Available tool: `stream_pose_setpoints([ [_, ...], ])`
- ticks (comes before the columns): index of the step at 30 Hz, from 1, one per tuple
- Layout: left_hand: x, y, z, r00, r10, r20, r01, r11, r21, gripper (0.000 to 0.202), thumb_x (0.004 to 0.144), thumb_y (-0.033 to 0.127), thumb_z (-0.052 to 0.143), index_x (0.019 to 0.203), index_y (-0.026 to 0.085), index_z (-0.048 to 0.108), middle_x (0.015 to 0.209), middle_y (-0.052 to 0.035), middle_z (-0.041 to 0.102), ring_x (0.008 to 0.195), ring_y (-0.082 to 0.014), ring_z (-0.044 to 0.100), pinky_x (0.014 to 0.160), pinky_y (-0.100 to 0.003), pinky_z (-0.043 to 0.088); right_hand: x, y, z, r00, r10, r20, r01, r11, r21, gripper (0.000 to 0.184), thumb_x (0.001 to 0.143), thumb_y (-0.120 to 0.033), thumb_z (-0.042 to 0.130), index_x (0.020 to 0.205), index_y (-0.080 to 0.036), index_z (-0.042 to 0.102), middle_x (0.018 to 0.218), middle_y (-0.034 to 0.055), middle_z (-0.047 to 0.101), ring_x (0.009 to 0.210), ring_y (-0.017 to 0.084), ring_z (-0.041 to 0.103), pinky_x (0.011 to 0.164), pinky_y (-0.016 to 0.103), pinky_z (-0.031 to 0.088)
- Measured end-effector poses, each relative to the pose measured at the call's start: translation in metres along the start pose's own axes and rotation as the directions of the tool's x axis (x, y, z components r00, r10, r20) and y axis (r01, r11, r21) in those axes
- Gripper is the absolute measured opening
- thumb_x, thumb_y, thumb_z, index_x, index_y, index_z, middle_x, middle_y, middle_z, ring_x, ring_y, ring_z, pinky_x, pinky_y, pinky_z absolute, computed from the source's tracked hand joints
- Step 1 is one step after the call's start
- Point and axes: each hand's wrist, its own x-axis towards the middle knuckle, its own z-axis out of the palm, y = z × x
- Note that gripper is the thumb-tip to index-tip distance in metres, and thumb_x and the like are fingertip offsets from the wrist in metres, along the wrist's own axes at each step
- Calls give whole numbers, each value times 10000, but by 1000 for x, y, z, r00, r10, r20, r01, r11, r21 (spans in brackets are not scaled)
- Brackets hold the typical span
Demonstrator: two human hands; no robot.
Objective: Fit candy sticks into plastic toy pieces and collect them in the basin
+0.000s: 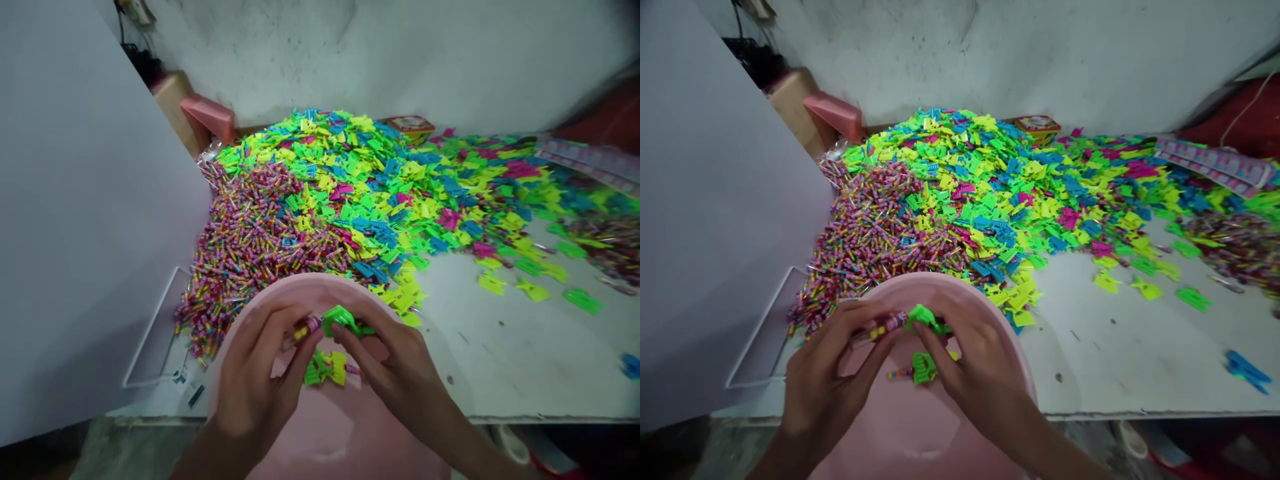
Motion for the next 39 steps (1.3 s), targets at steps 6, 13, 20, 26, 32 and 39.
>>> stream_pose_setpoints([
  [6,-2,-3,3,998,-7,-56,5,999,-35,150,879,248,734,1018,272,681,983,-7,749,932,-175,714,857,-276,580,-5,0,5,998,-65,12,66,996,-68,135,1001,-295,580,1122,-280,638,1061,31,748,950,219,713,832,313,517],
  [13,-11,-8,9,997,-46,-67,41,997,-67,205,857,269,768,1037,296,675,955,21,756,886,-162,717,838,-280,575,-12,1,12,987,-155,-33,151,982,-114,188,984,-216,594,1153,-297,603,1125,40,730,1024,219,695,842,285,547],
  [20,-17,-3,18,985,-117,-122,83,964,-253,191,860,227,757,1025,264,670,898,21,766,826,-158,742,715,-234,613,-13,8,6,969,-246,33,249,961,-122,288,980,-131,542,1212,-303,541,1019,35,714,953,205,685,820,277,530],
  [26,-7,-9,10,912,-319,257,410,708,-575,95,887,297,721,889,203,716,830,-24,725,600,-118,658,495,-194,544,-9,16,-2,931,-333,149,345,936,-67,266,969,-118,522,1189,-264,550,944,51,693,903,216,678,797,290,528],
  [32,-3,-18,14,836,-368,407,549,564,-617,207,843,352,760,778,171,683,687,-2,650,519,-95,582,450,-180,485,-8,20,10,983,-49,175,4,969,247,101,1008,-258,541,945,-254,621,768,-8,676,661,155,658,614,239,503],
  [39,-13,-21,14,886,-338,318,457,754,-471,229,840,435,744,837,206,731,804,-40,718,724,-182,673,625,-260,559,-3,17,5,930,100,355,-238,898,370,234,999,-407,557,894,-234,674,761,-7,687,617,147,648,557,238,489],
])
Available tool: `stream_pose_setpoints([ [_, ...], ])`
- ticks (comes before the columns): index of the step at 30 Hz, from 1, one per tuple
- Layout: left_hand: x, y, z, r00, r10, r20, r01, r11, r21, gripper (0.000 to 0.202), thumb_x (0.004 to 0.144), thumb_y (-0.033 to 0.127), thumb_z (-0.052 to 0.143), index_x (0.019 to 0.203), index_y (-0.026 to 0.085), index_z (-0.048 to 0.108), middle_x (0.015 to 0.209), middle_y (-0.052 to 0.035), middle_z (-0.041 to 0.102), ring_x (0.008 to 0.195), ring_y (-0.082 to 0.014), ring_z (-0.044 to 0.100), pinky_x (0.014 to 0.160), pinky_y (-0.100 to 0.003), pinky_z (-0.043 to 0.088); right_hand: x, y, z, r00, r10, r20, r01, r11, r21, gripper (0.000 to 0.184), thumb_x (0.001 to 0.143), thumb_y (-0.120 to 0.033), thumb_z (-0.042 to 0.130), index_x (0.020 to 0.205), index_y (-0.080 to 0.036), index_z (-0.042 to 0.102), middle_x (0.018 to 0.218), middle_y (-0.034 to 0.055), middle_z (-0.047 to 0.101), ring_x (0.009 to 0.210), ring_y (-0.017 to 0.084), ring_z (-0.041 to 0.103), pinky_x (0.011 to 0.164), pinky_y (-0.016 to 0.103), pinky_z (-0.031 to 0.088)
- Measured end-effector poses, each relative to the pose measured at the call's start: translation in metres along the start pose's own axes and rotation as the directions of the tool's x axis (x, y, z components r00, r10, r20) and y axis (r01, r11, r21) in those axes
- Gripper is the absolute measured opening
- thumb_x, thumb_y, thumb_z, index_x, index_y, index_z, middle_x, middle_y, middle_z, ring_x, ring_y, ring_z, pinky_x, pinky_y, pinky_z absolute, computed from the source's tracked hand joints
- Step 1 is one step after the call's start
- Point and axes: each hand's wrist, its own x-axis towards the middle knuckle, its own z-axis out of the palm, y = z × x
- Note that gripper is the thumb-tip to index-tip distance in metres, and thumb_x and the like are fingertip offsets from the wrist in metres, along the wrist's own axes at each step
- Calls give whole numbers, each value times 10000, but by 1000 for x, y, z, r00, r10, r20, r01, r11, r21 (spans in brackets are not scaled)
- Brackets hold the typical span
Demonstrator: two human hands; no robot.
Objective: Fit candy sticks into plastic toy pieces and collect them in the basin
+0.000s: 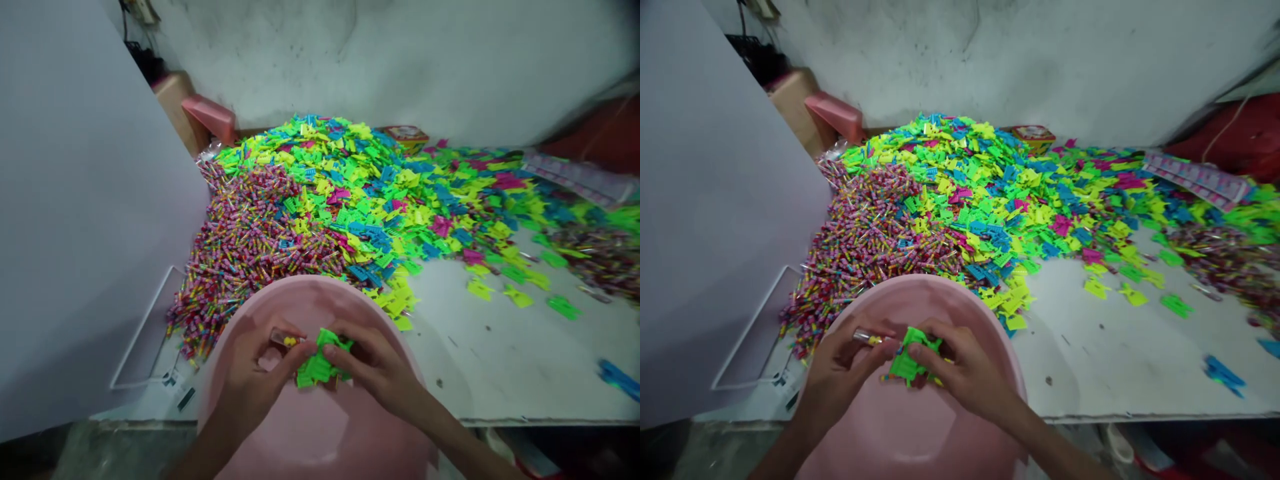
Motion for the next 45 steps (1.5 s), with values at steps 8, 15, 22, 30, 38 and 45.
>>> stream_pose_setpoints([
  [8,53,-73,-98,990,62,-126,33,770,638,395,978,451,439,1200,211,659,1182,-95,715,1051,-246,664,959,-370,499,44,59,-104,921,-241,-307,2,789,-614,213,966,-275,529,1077,-201,695,1150,127,713,1127,277,621,1024,451,446],
  [15,84,-157,-100,998,-60,-23,59,702,710,271,692,152,574,918,193,718,1112,-118,734,1079,-286,652,981,-401,482,81,128,-136,884,-202,-422,-62,843,-534,160,812,-345,736,854,-195,703,1126,130,714,1184,316,578,1091,550,377],
  [22,91,-143,-94,981,34,-191,86,808,584,205,759,410,626,763,205,617,840,-88,706,877,-288,664,872,-431,526,82,102,-124,745,-27,-666,-57,993,-105,349,876,-561,573,866,-213,581,843,33,683,799,230,679,728,392,560],
  [30,75,-73,-89,910,92,-405,20,965,262,391,890,569,562,1035,206,586,963,-61,701,909,-221,693,787,-321,560,53,28,-59,881,184,-437,-40,947,318,377,763,-537,755,917,-222,616,763,18,712,597,188,669,554,314,555],
  [38,29,15,-26,992,108,-71,-103,992,68,205,919,354,666,1097,260,703,1090,-15,723,980,-157,682,824,-227,537,32,3,-19,924,304,-232,-156,853,499,407,776,-603,761,875,-209,726,799,31,722,653,196,681,539,299,547],
  [45,14,19,-4,983,182,25,-184,973,139,195,951,322,637,1120,279,722,1117,-23,730,993,-160,680,873,-246,532,27,2,-6,936,344,-78,-227,756,613,296,872,-488,711,903,-193,699,681,-16,628,526,130,573,451,240,472],
])
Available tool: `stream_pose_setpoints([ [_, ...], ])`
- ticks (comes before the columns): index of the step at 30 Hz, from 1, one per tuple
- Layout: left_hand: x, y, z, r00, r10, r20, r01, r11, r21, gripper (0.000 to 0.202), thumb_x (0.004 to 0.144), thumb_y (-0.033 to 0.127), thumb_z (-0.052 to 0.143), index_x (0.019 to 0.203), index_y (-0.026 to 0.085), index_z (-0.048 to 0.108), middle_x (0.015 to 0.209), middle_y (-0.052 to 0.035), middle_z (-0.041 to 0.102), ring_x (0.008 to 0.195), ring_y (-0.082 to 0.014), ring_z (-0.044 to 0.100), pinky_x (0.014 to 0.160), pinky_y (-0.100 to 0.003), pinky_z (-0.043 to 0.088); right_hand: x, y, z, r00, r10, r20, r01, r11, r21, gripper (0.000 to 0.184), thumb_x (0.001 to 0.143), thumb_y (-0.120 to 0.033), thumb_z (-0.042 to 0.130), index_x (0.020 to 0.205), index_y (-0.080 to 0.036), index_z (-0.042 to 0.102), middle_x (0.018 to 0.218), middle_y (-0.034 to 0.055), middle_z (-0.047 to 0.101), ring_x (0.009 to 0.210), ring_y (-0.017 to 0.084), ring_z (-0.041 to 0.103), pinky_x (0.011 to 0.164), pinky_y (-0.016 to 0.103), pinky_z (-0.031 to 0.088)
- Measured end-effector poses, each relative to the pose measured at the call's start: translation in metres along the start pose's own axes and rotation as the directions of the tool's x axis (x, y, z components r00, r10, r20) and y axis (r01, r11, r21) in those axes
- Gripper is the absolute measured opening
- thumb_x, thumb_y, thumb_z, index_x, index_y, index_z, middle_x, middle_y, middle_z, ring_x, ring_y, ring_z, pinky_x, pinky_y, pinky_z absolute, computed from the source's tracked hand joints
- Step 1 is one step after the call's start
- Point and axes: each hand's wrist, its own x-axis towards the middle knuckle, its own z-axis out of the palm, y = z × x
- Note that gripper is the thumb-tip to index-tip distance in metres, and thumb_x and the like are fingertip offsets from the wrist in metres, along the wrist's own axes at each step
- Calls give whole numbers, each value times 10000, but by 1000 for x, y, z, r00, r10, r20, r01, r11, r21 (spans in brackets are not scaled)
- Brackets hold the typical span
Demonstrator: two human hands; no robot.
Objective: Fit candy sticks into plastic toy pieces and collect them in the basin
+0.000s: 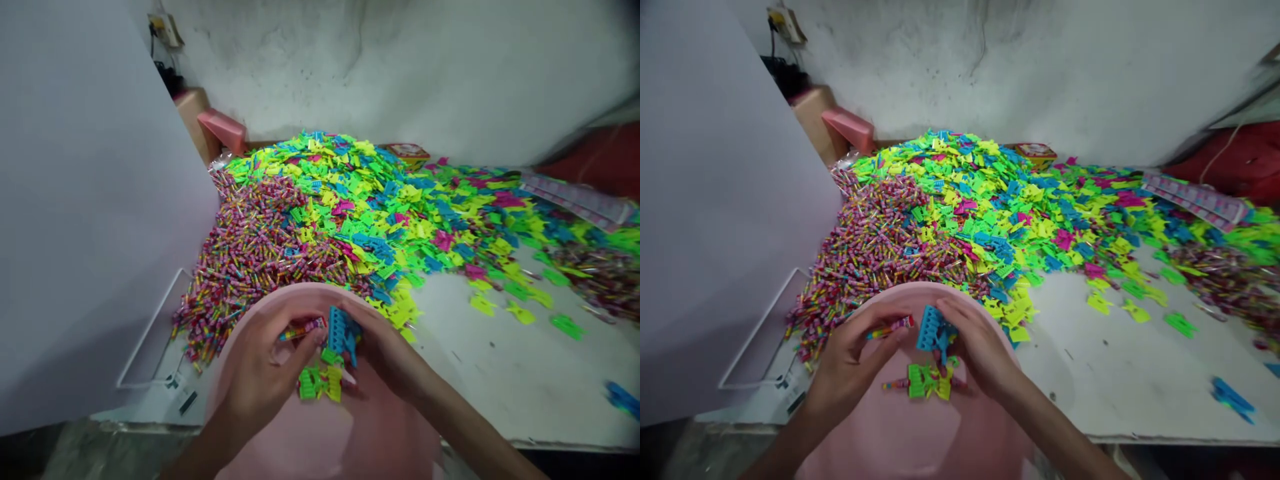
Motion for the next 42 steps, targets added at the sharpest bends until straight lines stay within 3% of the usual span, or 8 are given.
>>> stream_pose_setpoints([
  [5,-3,-5,2,999,-37,-3,37,999,34,210,957,323,624,1147,293,709,1173,-21,715,1076,-186,661,898,-278,533,-1,0,1,996,-13,92,0,990,141,265,971,-385,593,1106,-192,715,1020,63,709,931,210,654,795,333,543],
  [10,-4,-10,2,998,-57,-24,57,998,-4,198,963,330,613,1137,300,702,1146,-13,708,1012,-171,674,890,-283,552,-6,-1,6,978,-60,198,27,985,169,319,1030,-369,497,1228,-212,691,1133,87,709,1027,219,638,939,368,490],
  [15,-6,-10,6,997,-61,-46,57,995,-79,167,948,321,635,1088,269,710,1130,-29,710,1065,-179,664,876,-259,561,-12,-3,4,951,15,310,-50,993,104,343,922,-287,685,1263,-297,659,1141,45,688,991,197,648,807,304,529],
  [20,-8,-6,4,987,-118,-114,91,973,-214,159,925,333,661,1031,221,701,934,-25,716,814,-150,691,708,-224,571,-12,-5,-1,980,-99,172,121,985,-121,220,877,-369,732,1078,-280,720,949,9,659,802,160,617,661,256,537],
  [25,-6,-1,-1,986,-166,-30,152,951,-269,186,922,358,658,946,194,742,869,-26,724,645,-113,646,579,-195,543,-12,-10,3,947,-320,34,307,864,-399,329,806,-321,793,1120,-284,702,925,0,670,804,158,620,686,248,527],
  [31,-10,-3,1,989,-129,-72,114,976,-184,172,915,354,676,1004,217,728,959,-37,733,830,-170,701,698,-239,580,-19,-10,9,905,-414,97,374,667,-644,109,889,-368,724,924,-266,734,867,7,731,788,183,663,685,265,502],
  [36,-16,-6,0,994,32,-106,-20,994,108,152,914,314,683,1063,288,697,1023,-6,735,936,-192,703,835,-301,576,-25,-8,11,863,-486,138,409,511,-756,144,940,-397,667,1019,-279,689,929,9,743,833,208,687,764,299,504],
  [42,-24,1,7,956,271,-112,-198,878,435,161,945,207,627,1083,290,639,1033,-3,736,967,-182,700,906,-295,537,-31,-2,9,810,-555,191,442,363,-820,83,969,-327,627,1026,-279,664,955,12,743,850,216,690,829,313,498],
])
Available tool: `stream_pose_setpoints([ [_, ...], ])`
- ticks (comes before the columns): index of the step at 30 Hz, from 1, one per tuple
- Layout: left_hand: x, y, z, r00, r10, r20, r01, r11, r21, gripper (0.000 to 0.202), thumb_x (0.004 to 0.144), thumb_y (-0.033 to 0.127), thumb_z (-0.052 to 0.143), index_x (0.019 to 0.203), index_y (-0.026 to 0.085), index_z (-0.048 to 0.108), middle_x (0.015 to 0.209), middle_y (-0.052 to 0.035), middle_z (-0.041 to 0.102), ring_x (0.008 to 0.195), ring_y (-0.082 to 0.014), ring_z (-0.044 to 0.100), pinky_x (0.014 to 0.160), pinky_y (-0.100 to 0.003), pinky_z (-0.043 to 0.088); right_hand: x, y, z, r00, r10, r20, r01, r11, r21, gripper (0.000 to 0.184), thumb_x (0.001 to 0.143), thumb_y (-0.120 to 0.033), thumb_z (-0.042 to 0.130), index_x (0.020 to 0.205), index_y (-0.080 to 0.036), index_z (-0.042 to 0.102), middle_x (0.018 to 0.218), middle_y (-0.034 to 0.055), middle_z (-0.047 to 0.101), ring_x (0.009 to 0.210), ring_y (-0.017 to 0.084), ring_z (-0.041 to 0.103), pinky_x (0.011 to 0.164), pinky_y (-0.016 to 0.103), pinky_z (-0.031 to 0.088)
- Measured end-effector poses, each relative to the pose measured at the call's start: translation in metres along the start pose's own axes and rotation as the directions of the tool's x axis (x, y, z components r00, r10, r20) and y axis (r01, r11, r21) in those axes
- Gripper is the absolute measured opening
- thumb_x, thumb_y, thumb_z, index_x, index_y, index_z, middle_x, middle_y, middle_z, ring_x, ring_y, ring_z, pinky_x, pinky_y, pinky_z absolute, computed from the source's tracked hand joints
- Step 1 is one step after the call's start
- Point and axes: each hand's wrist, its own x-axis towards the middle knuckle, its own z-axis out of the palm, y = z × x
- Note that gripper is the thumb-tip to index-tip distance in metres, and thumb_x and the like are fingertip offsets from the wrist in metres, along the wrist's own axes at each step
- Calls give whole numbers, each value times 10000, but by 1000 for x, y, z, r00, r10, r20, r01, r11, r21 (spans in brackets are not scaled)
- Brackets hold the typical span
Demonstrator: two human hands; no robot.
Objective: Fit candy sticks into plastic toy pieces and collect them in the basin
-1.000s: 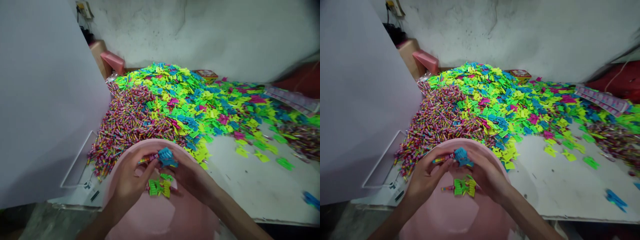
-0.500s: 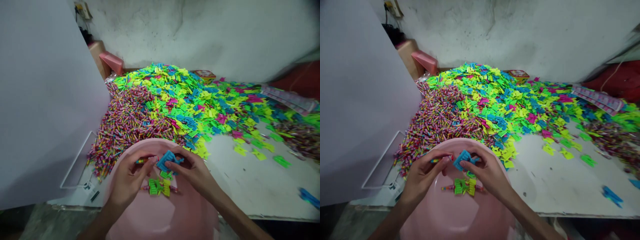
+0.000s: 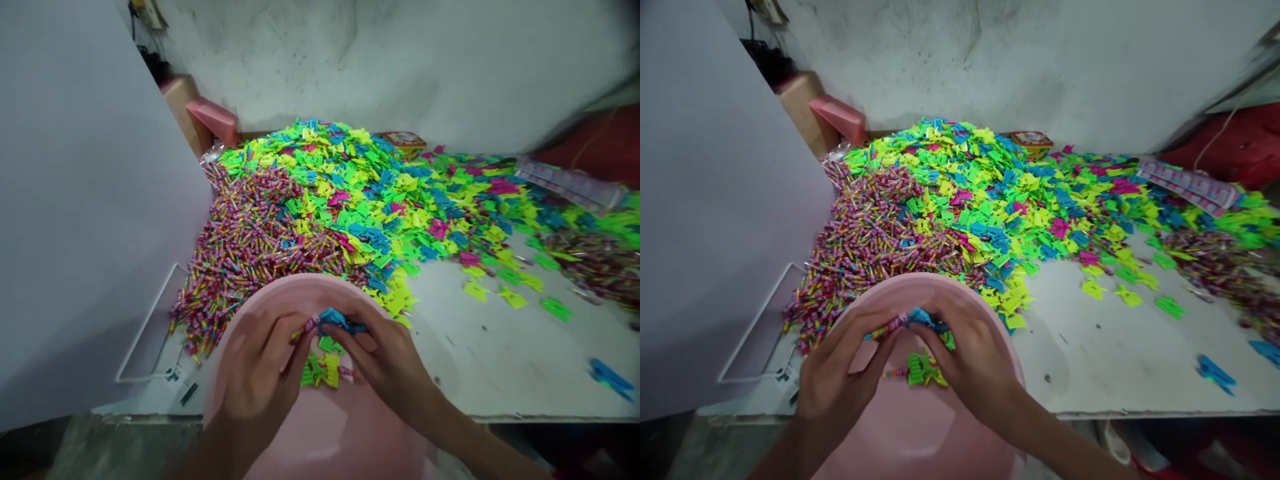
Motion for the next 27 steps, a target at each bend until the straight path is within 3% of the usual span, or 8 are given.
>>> stream_pose_setpoints([
  [4,-3,-1,4,995,102,-7,-102,992,71,196,961,143,580,1116,261,606,1018,-24,729,971,-171,702,932,-270,532,-5,7,1,995,-95,8,96,993,-68,114,992,-284,579,1094,-273,628,1004,47,734,906,228,687,817,312,500],
  [9,0,-11,2,971,219,92,-227,971,76,199,968,148,574,1143,239,603,1029,-41,726,976,-173,700,902,-260,540,-3,11,0,984,-157,82,160,987,-31,115,990,-219,573,1097,-261,580,977,32,716,884,195,671,786,270,482],
  [14,9,-18,-6,969,71,236,-64,997,-37,67,983,242,581,1003,245,644,986,-21,737,916,-167,703,811,-249,532,-2,12,-1,980,-167,106,167,986,9,54,993,-231,577,1040,-254,589,904,24,691,801,181,640,732,264,461],
  [18,21,-23,-15,912,13,410,74,978,-197,76,955,293,628,969,232,670,926,-9,737,873,-171,690,795,-257,515,-4,16,-1,973,-145,180,129,986,102,35,1006,-273,564,997,-246,584,828,8,652,738,168,604,689,264,436],
  [21,27,-27,-17,885,-12,465,150,954,-259,106,942,313,641,953,216,679,901,-17,728,838,-175,682,754,-253,509,-4,17,1,971,-129,199,101,984,147,49,1008,-281,556,998,-241,582,823,6,645,729,166,601,675,268,426],
  [24,23,-28,-14,890,-29,455,155,958,-243,119,943,327,636,958,218,682,879,-13,728,824,-177,690,743,-253,514,-1,18,3,976,-94,194,62,984,166,83,1000,-310,571,971,-240,605,804,4,645,723,169,603,673,271,428],
  [27,11,-22,-8,939,52,341,6,986,-165,76,944,244,619,975,231,687,923,-25,741,884,-187,702,811,-266,530,9,22,3,985,15,173,-46,983,177,177,972,-381,608,890,-227,638,774,9,648,704,173,596,655,274,430],
])
